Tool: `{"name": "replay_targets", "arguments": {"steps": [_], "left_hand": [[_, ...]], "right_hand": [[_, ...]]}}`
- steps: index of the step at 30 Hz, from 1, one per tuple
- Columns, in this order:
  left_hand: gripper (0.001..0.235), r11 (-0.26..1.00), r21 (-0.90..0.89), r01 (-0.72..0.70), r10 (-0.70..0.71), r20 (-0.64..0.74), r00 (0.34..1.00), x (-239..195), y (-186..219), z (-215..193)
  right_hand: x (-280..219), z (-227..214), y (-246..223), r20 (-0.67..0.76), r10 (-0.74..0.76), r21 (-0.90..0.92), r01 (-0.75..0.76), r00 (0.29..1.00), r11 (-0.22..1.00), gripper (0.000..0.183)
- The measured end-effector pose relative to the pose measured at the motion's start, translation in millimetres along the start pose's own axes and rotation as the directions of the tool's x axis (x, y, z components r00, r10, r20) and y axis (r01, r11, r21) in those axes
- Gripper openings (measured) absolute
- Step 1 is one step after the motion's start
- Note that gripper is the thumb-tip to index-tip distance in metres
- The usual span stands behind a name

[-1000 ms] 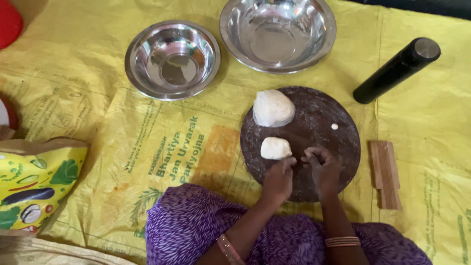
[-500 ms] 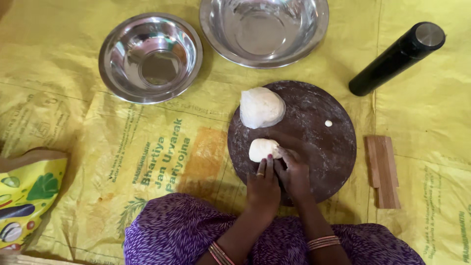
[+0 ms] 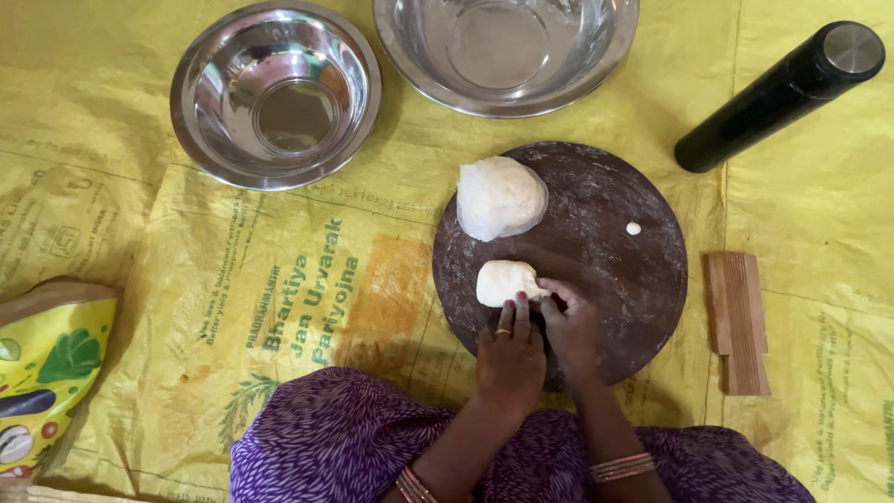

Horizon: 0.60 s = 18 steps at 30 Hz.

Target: The person sits on the floor and kneads a large lump of white dough on a wooden board. They repeatedly pinch off small pieces, roll them into balls between their palms, and place them on the board. Two metal bowls and a rolling pin are visible nearby.

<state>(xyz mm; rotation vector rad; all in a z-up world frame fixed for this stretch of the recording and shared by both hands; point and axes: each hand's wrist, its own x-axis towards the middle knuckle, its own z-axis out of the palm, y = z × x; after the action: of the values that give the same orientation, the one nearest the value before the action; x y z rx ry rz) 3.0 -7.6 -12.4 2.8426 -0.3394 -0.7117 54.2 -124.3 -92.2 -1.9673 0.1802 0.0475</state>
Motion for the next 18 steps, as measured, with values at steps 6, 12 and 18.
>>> {"name": "replay_targets", "arguments": {"steps": [6, 12, 18], "left_hand": [[0.057, 1.0, 0.016, -0.002, 0.001, 0.059, 0.998, -13, 3, -25], [0.046, 0.997, 0.074, -0.027, 0.011, 0.206, 0.978, -12, 3, -31], [0.046, 1.0, -0.007, -0.006, 0.006, 0.038, 0.999, -9, 1, -14]], "right_hand": [[-1, -2, -8, 0.012, -0.006, 0.027, 0.005, 1.0, 1.0, 0.025], [-6, -1, -23, 0.0, -0.103, -0.169, 0.101, 0.995, 0.98, 0.025], [-7, -4, -27, -0.021, -0.261, -0.24, 0.249, 0.965, 0.938, 0.021]]}}
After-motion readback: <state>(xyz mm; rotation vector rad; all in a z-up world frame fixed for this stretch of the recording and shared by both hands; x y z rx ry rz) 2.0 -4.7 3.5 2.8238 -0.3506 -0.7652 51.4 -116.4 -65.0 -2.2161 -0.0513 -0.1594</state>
